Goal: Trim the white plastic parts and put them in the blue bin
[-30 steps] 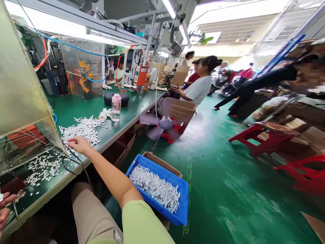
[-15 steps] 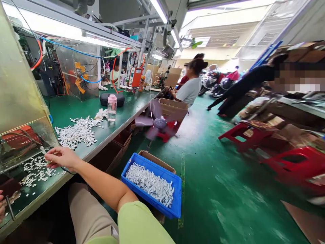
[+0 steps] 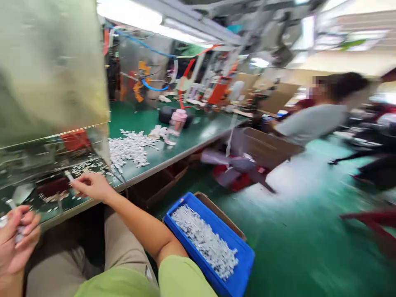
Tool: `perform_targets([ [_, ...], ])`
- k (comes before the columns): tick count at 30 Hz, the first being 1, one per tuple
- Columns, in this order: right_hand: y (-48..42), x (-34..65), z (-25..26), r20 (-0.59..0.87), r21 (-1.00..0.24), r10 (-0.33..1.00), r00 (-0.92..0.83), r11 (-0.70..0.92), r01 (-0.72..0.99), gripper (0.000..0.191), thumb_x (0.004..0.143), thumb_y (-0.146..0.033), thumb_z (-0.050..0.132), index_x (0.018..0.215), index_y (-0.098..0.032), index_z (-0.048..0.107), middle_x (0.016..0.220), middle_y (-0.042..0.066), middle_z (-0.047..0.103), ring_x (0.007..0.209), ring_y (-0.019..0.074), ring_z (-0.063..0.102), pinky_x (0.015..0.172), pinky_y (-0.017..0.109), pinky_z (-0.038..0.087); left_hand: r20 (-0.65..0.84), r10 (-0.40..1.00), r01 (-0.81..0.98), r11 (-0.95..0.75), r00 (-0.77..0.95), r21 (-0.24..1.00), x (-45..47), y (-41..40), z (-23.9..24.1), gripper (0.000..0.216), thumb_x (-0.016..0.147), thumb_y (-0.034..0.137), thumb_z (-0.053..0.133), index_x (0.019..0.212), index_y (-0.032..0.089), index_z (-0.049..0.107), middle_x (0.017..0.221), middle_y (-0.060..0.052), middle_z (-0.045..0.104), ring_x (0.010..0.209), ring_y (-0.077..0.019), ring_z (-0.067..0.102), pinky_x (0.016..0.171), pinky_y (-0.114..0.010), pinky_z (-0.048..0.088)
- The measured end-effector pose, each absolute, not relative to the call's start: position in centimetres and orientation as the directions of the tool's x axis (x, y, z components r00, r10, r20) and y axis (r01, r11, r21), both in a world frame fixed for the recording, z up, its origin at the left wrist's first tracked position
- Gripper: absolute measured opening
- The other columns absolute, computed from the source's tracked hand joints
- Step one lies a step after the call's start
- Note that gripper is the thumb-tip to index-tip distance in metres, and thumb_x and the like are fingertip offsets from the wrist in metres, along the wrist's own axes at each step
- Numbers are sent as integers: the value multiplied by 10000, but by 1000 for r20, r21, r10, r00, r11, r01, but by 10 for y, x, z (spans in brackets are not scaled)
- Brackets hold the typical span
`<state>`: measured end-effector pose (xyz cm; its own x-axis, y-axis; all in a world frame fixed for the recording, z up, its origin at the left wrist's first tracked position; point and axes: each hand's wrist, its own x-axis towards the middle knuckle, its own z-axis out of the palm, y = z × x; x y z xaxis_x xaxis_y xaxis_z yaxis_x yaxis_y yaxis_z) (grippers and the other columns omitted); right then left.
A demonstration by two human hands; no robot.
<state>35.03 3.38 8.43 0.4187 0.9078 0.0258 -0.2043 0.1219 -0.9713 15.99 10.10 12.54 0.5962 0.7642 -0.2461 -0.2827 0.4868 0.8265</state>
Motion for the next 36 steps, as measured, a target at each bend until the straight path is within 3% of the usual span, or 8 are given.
perform_targets([
  [4,37,335,71,-22,-992,888,459,39,-122,400,646,-570,677,658,-180,589,565,-32,553,531,108,557,447,191,398,-209,815,-342,439,540,831,150,81,124,253,628,300,770,747,148,607,524,40,480,387,-21,376,267,-72,247],
  [18,67,314,50,-318,-879,852,416,-101,-466,451,441,-481,809,601,-169,526,527,-54,476,437,40,439,348,133,264,-235,817,-335,453,526,826,129,68,103,328,678,397,737,776,138,561,538,40,496,383,-14,352,315,-108,163],
  [29,73,311,59,-432,-794,825,364,-157,-587,288,600,-320,774,644,-164,536,509,-53,486,418,31,447,330,104,284,-240,816,-362,470,526,805,126,70,100,281,719,365,710,777,135,559,547,39,502,386,-12,359,322,-114,170],
  [36,75,313,62,-447,-787,819,360,-167,-594,273,646,-306,755,658,-173,518,503,-57,471,417,39,449,330,107,290,-240,821,-356,462,518,812,126,70,100,294,707,374,718,784,138,561,542,40,492,390,-13,351,326,-114,171],
])
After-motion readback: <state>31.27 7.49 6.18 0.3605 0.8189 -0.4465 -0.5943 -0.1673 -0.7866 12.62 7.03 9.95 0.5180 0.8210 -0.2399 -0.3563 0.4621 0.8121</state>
